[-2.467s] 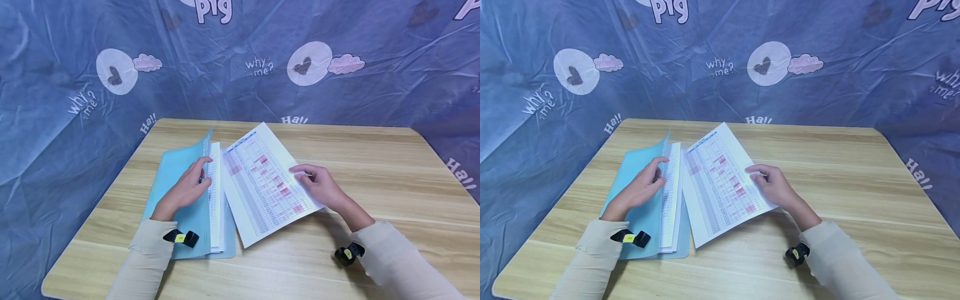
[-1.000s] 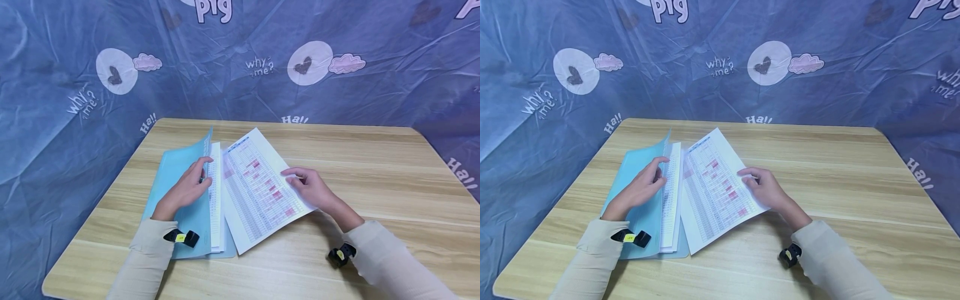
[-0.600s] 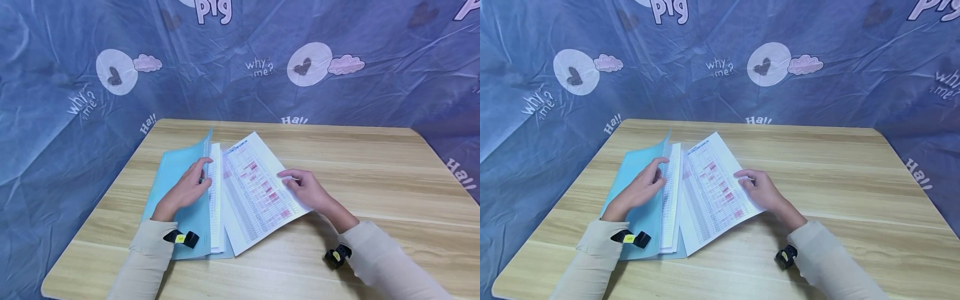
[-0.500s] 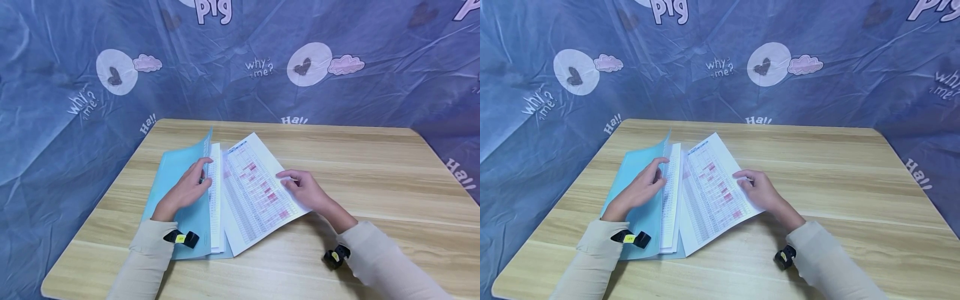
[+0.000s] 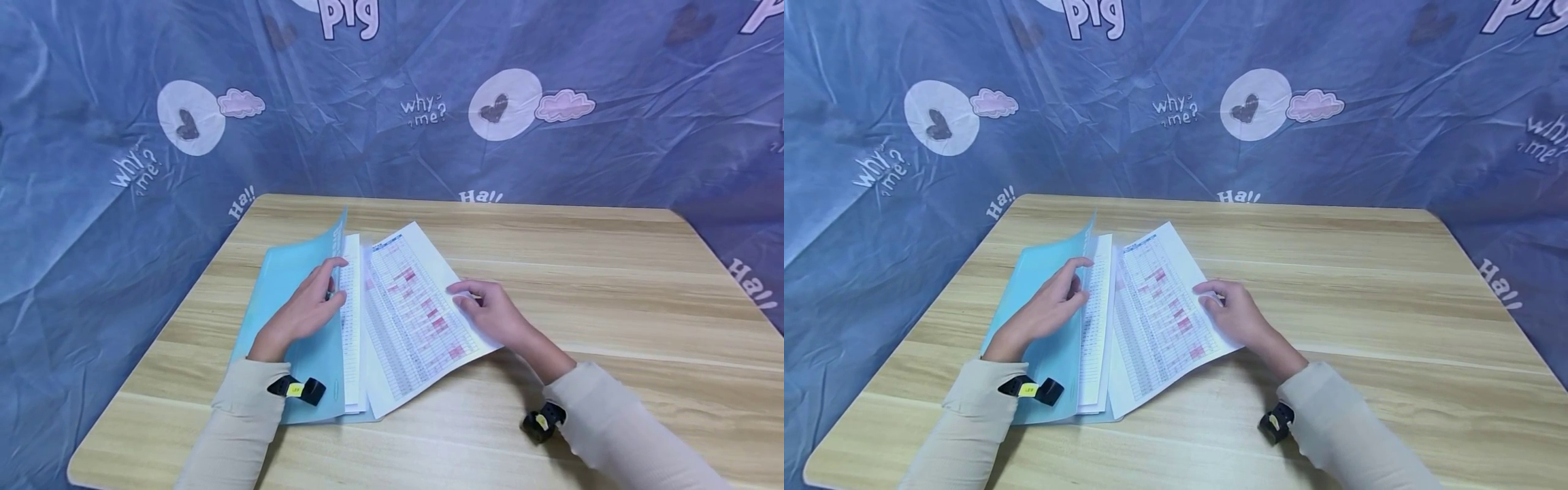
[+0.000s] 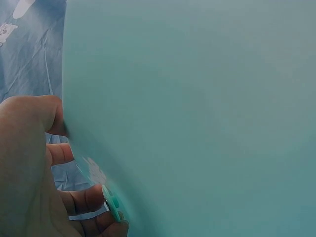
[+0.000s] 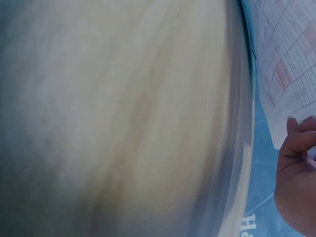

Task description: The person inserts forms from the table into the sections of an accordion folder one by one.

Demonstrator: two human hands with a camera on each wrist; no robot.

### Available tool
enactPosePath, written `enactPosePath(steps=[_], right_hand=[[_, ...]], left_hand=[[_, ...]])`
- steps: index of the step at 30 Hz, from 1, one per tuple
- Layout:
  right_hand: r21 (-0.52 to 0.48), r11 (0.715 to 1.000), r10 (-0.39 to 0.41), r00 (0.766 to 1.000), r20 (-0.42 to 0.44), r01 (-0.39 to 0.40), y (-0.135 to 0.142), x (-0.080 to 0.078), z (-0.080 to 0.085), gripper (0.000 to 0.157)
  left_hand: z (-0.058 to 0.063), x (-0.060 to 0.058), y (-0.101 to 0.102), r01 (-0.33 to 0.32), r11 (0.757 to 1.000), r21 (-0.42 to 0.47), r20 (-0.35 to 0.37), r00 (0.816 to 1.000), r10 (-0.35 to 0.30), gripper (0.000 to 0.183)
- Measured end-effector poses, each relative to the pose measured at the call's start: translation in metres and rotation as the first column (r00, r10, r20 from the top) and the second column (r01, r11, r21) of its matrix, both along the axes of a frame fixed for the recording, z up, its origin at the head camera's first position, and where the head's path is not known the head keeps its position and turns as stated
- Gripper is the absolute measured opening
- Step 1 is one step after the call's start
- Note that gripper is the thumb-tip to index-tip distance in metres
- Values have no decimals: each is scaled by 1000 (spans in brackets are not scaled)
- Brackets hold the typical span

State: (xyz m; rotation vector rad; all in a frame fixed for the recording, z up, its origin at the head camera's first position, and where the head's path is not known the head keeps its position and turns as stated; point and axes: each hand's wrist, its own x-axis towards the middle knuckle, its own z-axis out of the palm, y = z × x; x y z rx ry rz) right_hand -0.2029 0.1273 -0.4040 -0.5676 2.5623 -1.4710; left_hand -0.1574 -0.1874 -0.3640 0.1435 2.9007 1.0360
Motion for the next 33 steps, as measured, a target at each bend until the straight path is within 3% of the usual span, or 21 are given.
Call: enactPosePath(steps=[16,24,33], right_hand=[[2,1000,14,1000,0,-14,-7,9,2,22],[23,1000,12,999,46,-13,-8,11,0,23],[70,993,86,986,142,-97,-4,13,1,27]], left_hand=[[0,1,0,-5,1000,5,0,1000,5,53],[0,1,-1,-3,1000,5,-3,1000,3,52],[-2,0,-1,2,1000,6,-16,1000,-2,52]])
